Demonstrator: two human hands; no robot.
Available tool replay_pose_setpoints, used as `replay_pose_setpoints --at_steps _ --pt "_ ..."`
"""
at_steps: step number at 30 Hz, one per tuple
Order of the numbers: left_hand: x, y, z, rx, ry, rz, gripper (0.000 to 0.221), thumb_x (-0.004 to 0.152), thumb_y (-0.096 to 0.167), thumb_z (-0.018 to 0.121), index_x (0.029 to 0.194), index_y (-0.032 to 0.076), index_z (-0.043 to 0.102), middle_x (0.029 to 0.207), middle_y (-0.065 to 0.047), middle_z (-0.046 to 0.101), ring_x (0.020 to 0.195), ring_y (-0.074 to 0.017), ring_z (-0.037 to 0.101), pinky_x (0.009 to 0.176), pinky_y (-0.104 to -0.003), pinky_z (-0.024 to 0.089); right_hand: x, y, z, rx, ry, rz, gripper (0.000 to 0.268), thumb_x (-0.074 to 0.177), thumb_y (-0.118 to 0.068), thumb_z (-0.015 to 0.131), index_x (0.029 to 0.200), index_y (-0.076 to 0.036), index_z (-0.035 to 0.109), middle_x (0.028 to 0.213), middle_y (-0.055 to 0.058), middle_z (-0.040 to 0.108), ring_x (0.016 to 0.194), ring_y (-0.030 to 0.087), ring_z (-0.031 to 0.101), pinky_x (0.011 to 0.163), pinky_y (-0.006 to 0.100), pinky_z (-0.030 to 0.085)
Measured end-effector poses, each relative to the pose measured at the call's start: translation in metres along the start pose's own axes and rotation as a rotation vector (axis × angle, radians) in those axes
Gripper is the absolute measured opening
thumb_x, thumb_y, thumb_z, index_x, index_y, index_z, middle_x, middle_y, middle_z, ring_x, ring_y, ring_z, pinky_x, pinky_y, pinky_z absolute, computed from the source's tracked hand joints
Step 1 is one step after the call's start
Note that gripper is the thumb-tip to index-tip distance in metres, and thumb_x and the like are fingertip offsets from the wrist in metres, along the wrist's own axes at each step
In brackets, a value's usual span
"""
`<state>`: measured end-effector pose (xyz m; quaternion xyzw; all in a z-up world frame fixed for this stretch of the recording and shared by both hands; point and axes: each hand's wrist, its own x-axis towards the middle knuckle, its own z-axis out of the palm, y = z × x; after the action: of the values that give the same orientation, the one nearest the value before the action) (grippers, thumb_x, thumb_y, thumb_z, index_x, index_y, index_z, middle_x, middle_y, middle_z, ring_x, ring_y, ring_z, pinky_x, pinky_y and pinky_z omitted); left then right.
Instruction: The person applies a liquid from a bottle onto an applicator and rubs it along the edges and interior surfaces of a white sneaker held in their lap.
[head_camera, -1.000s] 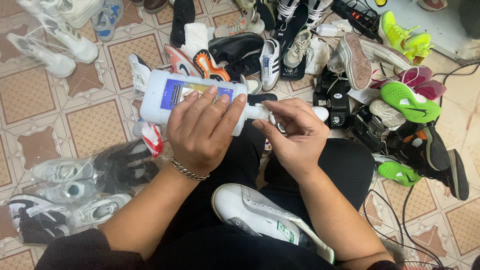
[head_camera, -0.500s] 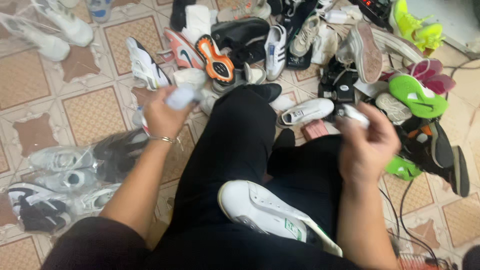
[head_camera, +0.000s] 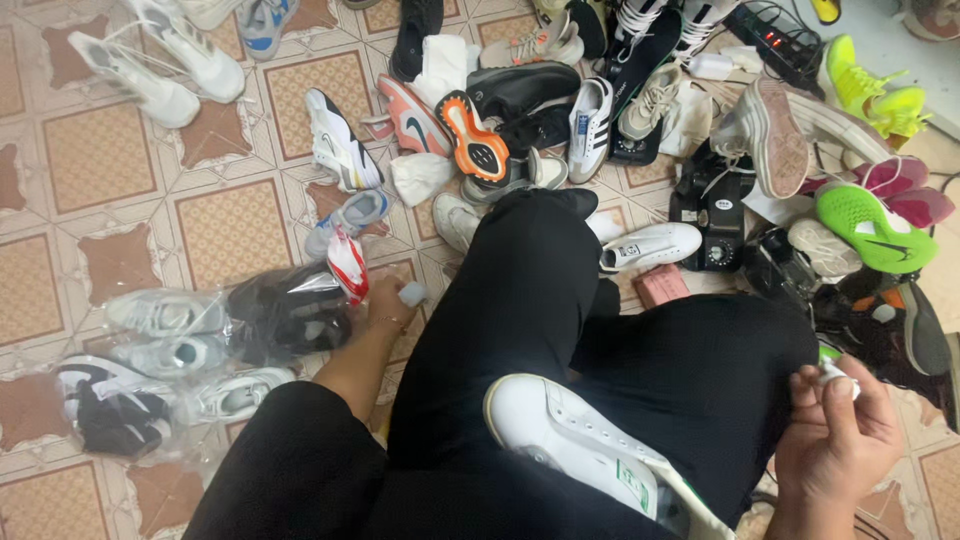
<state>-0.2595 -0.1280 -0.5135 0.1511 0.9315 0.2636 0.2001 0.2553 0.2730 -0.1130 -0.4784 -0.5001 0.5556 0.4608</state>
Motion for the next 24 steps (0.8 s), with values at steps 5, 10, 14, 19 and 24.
replay_pose_setpoints --at_steps 5,10,14,19,24 --pt "-0.005 0.024 -0.026 0.0 -0.138 0.029 0.085 0.083 0.019 0.108 0.157 0.013 0.067 0.148 -0.023 0.072 0.142 -0.0488 0.068 0.114 -0.063 0.057 -0.013 -0.022 0.028 -0.006 0.046 -0.023 0.038 0.123 -0.031 0.09 0.15 -0.005 0.081 0.143 0.007 0.087 0.112 0.006 0.088 0.106 0.011 0.078" --pt "0.01 0.095 -0.092 -0.48 0.257 0.304 0.096 0.079 0.005 0.095 0.169 0.005 0.06 0.156 -0.021 0.063 0.133 -0.0371 0.073 0.11 -0.044 0.069 -0.024 -0.02 0.015 0.103 0.105 -0.025 0.015 0.133 -0.024 0.086 0.13 -0.014 0.076 0.107 0.0 0.069 0.104 0.01 0.074 0.097 0.028 0.067" --pt "-0.092 0.283 -0.256 -0.683 0.361 0.414 0.059 0.102 0.011 0.105 0.15 0.01 0.07 0.141 -0.011 0.084 0.113 -0.0219 0.083 0.097 -0.036 0.069 -0.043 -0.019 0.021 0.03 0.132 -0.157 0.052 0.144 -0.009 0.071 0.099 -0.019 0.048 0.085 -0.01 0.027 0.07 -0.001 0.031 0.06 0.022 0.019" --pt "-0.259 0.392 -0.293 -0.602 -0.224 1.5 0.035 0.122 0.031 0.077 0.131 0.0 0.09 0.126 -0.018 0.092 0.11 -0.0407 0.088 0.101 -0.058 0.07 -0.064 0.007 0.0 0.238 0.202 0.045 0.013 0.121 -0.022 0.09 0.125 -0.011 0.083 0.092 -0.007 0.067 0.081 0.001 0.063 0.079 0.018 0.055" --pt "-0.305 0.372 -0.177 0.026 -0.34 1.748 0.06 0.106 0.069 0.082 0.136 0.017 0.083 0.128 -0.01 0.078 0.117 -0.0371 0.078 0.102 -0.052 0.061 -0.113 -0.024 -0.003 0.374 0.206 0.102 0.057 0.114 -0.035 0.093 0.155 0.003 0.079 0.134 0.01 0.088 0.119 0.015 0.091 0.112 0.023 0.08"
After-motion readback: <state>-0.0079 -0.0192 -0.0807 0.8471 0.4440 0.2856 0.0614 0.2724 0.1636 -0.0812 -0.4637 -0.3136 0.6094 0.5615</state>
